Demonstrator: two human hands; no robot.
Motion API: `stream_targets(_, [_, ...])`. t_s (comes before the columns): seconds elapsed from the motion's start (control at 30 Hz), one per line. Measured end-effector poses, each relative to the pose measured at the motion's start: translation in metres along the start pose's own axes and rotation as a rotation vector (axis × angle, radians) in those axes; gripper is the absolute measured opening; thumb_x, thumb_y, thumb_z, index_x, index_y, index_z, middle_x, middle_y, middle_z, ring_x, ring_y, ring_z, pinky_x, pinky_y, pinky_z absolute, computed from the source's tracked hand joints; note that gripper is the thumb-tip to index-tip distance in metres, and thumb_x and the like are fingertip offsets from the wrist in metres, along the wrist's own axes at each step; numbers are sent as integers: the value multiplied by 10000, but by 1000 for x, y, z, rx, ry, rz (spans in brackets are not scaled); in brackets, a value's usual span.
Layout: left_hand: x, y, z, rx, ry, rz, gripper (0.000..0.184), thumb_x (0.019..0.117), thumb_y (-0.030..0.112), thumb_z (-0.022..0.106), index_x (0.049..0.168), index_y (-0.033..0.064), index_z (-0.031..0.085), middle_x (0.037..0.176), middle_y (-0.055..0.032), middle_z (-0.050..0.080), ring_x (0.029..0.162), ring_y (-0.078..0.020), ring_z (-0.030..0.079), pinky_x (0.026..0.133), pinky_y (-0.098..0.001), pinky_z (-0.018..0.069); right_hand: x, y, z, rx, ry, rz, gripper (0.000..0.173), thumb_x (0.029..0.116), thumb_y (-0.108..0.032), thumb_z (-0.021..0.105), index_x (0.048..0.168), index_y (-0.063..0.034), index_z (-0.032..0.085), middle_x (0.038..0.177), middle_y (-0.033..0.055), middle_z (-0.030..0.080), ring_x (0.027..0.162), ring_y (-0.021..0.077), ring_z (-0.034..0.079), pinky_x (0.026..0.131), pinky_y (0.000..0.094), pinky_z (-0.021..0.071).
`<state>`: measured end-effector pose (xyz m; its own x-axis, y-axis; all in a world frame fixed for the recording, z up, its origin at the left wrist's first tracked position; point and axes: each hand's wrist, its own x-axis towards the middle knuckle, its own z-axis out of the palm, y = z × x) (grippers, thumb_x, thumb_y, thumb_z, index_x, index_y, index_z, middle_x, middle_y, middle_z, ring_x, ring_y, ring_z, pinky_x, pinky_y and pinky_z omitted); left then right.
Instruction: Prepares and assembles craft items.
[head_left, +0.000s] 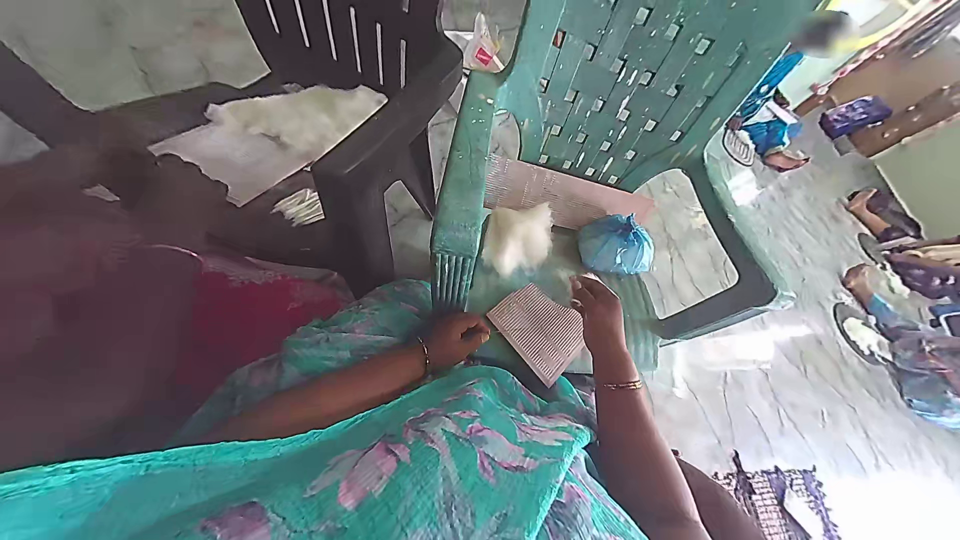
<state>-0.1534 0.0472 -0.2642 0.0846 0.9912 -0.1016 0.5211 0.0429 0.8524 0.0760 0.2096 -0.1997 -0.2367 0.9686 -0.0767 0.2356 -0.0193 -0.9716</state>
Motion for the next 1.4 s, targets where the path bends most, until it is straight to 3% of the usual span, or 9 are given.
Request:
stream_targets(0.13, [-5, 9, 4, -210, 96, -14, 325, 1072, 231, 492, 1221, -34, 607, 1061, -115, 654, 909, -93, 605, 862, -278, 506, -16, -1, -4, 293, -80, 0, 168, 1029, -2, 518, 1105, -19, 667, 949, 27, 694, 821, 104, 658, 768, 294, 573])
stream_targets(0.23, [-3, 26, 6, -345, 151, -8, 307, 1021, 227, 594, 1172, -38, 619, 1033, -74, 649, 912, -51, 599, 858, -245, 504, -27, 8, -5, 279, -271, -85, 224, 1001, 12, 481, 1162, -34, 630, 937, 6, 680, 827, 87, 651, 808, 301, 568])
stream_targets(0.33, [4, 48, 3, -411, 162, -35, 297, 1027, 211, 605, 1205, -27, 624, 1090, -82, 648, 943, -69, 596, 865, -265, 505, -39, 8, -1, 154, -424, -150, 241, 951, 22, 557, 1180, -32, 612, 846, -27, 679, 776, 42, 640, 781, 266, 552])
stream_targets(0.4, [9, 64, 2, -450, 151, -97, 264, 1045, 203, 589, 1205, -3, 629, 1027, -51, 630, 838, -54, 552, 760, -243, 474, -49, 2, 1, 74, -475, -142, 238, 944, 17, 606, 1178, -26, 600, 825, -37, 672, 758, 25, 633, 773, 246, 546])
stream_targets(0.57, [18, 83, 10, -474, 69, -180, 132, 1017, 143, 636, 1015, 15, 666, 770, 43, 595, 596, 16, 455, 566, -161, 385, -53, 2, 2, 30, -475, -137, 236, 952, -2, 637, 1182, -5, 584, 843, -7, 666, 761, 41, 631, 773, 251, 543])
stream_targets(0.77, [24, 76, 19, -490, 175, -177, 119, 1005, 124, 647, 983, 8, 661, 782, 14, 609, 647, -14, 507, 623, -191, 437, -54, 11, 2, 220, -363, 106, 257, 1098, -172, 436, 1296, -45, 543, 989, 68, 699, 850, 142, 703, 774, 322, 594])
stream_targets(0.87, [27, 72, 19, -461, 202, -184, 134, 1012, 130, 645, 1009, -4, 656, 839, -25, 622, 733, -47, 553, 697, -224, 472, -56, 18, 6, 249, -433, 115, 309, 1043, -93, 525, 1343, -20, 521, 1042, 98, 687, 871, 162, 705, 787, 330, 600])
stream_targets(1.1, [31, 66, 18, -411, 191, -216, 131, 1001, 126, 656, 985, -4, 667, 815, -26, 626, 726, -60, 552, 714, -252, 480, -46, 27, 5, 201, -328, 7, 351, 905, 66, 636, 1244, -4, 579, 841, 35, 692, 704, 86, 649, 715, 272, 565])
stream_targets(1.4, [38, 60, 18, -348, 187, -261, 181, 1006, 170, 666, 1006, -12, 668, 823, -49, 624, 736, -87, 556, 728, -283, 484, -38, 32, 6, 10, -260, -65, 359, 913, 35, 694, 1257, -6, 599, 894, 57, 711, 720, 96, 648, 691, 282, 555])
